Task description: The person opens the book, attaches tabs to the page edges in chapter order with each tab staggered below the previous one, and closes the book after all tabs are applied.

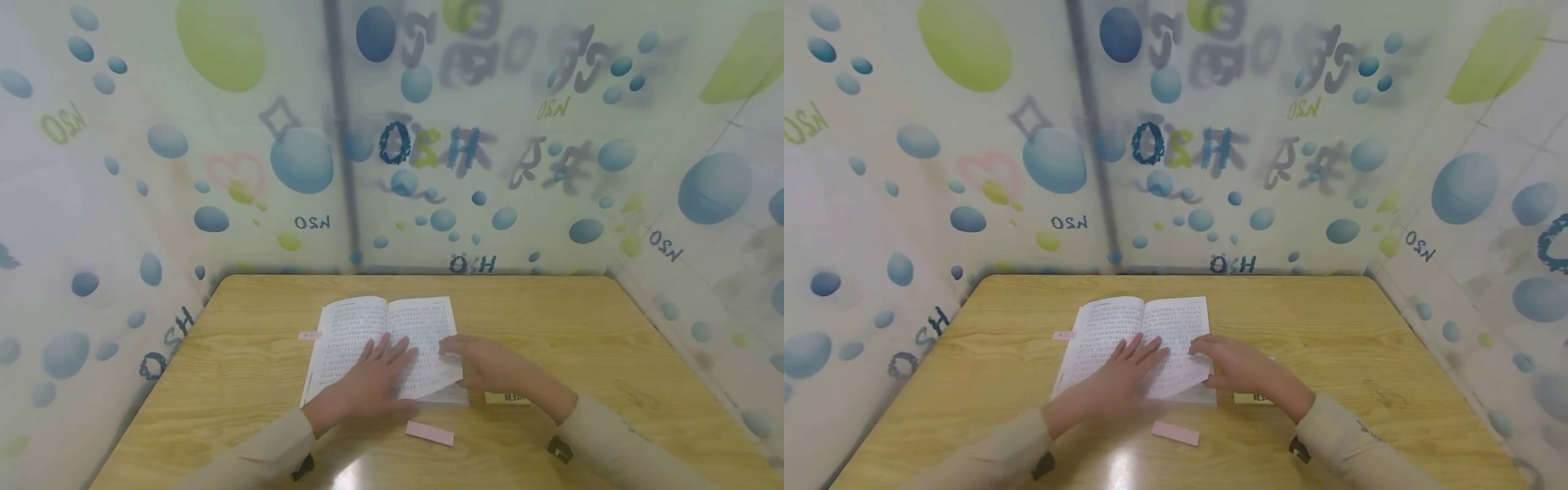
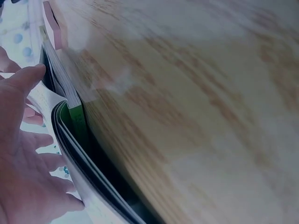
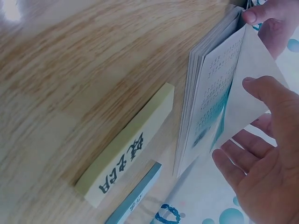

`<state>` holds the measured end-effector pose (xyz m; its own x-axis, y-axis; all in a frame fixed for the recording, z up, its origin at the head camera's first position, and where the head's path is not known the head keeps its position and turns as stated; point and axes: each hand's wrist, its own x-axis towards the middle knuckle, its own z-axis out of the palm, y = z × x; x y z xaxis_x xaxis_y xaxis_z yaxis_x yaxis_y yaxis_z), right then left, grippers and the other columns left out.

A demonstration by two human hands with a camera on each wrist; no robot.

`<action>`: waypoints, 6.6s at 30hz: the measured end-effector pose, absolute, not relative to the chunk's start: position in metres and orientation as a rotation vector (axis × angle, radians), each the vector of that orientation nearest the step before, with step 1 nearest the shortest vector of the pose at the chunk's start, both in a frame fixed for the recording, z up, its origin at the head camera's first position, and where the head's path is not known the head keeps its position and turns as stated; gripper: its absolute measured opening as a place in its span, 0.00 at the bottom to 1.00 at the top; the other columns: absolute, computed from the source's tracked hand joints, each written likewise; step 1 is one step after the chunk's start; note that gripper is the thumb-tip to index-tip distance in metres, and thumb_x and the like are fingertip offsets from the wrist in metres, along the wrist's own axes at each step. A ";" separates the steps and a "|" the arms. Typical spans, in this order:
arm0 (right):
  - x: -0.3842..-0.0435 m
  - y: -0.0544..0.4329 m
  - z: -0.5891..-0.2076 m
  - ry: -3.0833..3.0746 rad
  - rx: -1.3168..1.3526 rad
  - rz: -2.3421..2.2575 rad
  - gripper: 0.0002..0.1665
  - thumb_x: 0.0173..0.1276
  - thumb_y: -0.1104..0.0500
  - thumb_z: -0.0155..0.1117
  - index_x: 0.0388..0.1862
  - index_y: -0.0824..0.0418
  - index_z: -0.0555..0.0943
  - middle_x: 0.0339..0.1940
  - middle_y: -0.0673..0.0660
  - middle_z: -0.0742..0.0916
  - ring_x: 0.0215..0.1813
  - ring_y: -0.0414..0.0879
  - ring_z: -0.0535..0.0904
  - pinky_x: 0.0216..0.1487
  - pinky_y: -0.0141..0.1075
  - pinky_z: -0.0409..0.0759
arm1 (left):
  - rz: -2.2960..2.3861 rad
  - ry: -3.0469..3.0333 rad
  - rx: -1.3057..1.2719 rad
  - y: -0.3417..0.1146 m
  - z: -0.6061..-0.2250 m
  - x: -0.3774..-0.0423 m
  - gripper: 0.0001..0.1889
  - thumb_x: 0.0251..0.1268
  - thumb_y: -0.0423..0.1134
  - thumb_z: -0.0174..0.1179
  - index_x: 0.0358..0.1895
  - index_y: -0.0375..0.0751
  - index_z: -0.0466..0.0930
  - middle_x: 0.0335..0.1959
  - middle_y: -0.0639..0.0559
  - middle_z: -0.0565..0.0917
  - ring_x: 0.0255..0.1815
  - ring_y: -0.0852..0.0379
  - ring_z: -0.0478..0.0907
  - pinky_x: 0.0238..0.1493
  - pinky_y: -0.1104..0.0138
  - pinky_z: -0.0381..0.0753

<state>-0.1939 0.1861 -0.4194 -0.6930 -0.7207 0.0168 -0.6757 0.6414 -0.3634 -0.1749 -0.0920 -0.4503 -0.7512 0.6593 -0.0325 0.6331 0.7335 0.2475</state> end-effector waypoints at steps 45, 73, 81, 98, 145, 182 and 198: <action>-0.187 0.198 -0.425 2.654 -1.166 -0.604 0.32 0.68 0.58 0.72 0.68 0.65 0.75 0.66 0.59 0.80 0.67 0.55 0.74 0.67 0.52 0.72 | 0.671 3.055 0.967 -0.202 -0.407 -0.171 0.57 0.58 0.51 0.74 0.82 0.36 0.44 0.81 0.32 0.47 0.78 0.29 0.45 0.72 0.37 0.52; -0.187 0.164 -0.444 2.578 -1.216 -0.464 0.38 0.68 0.44 0.72 0.74 0.51 0.73 0.80 0.50 0.66 0.78 0.48 0.61 0.73 0.46 0.63 | 0.411 2.823 1.042 -0.149 -0.448 -0.165 0.37 0.76 0.59 0.52 0.79 0.42 0.61 0.81 0.39 0.51 0.78 0.29 0.43 0.71 0.32 0.46; -0.192 0.149 -0.445 2.560 -1.344 -0.405 0.38 0.68 0.46 0.71 0.74 0.54 0.73 0.78 0.53 0.68 0.78 0.49 0.61 0.74 0.45 0.62 | 0.339 2.798 1.016 -0.129 -0.448 -0.173 0.36 0.76 0.58 0.53 0.78 0.41 0.63 0.82 0.42 0.52 0.79 0.30 0.43 0.72 0.35 0.50; -0.190 0.146 -0.443 2.554 -1.310 -0.369 0.37 0.69 0.46 0.70 0.75 0.53 0.72 0.78 0.52 0.69 0.77 0.49 0.61 0.74 0.45 0.62 | 0.222 2.799 0.888 -0.114 -0.451 -0.197 0.38 0.79 0.59 0.48 0.81 0.40 0.55 0.82 0.41 0.47 0.77 0.27 0.44 0.71 0.35 0.55; -0.200 0.176 -0.444 2.593 -1.131 -0.521 0.37 0.64 0.40 0.73 0.68 0.55 0.78 0.76 0.54 0.72 0.75 0.52 0.66 0.73 0.48 0.64 | 0.307 2.727 0.583 -0.093 -0.442 -0.242 0.42 0.81 0.61 0.40 0.82 0.33 0.42 0.83 0.41 0.38 0.79 0.30 0.35 0.73 0.35 0.44; -0.198 0.167 -0.445 2.529 -1.075 -0.502 0.42 0.63 0.37 0.72 0.73 0.49 0.73 0.80 0.51 0.66 0.77 0.50 0.61 0.73 0.48 0.64 | 0.110 2.719 0.507 -0.092 -0.462 -0.250 0.55 0.68 0.79 0.30 0.83 0.40 0.31 0.81 0.39 0.26 0.78 0.32 0.26 0.74 0.38 0.33; -0.199 0.175 -0.452 2.548 -1.073 -0.516 0.42 0.60 0.38 0.75 0.70 0.51 0.76 0.78 0.54 0.68 0.76 0.52 0.63 0.73 0.48 0.63 | 0.170 2.680 0.780 -0.101 -0.466 -0.187 0.56 0.68 0.79 0.28 0.82 0.35 0.35 0.81 0.34 0.30 0.77 0.26 0.27 0.72 0.34 0.37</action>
<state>-0.1994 0.1746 -0.4518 -0.6633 -0.7318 -0.1563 -0.6134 0.6513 -0.4467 -0.1869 -0.1012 -0.4664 -0.7900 0.5395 -0.2914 0.4983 0.8418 0.2077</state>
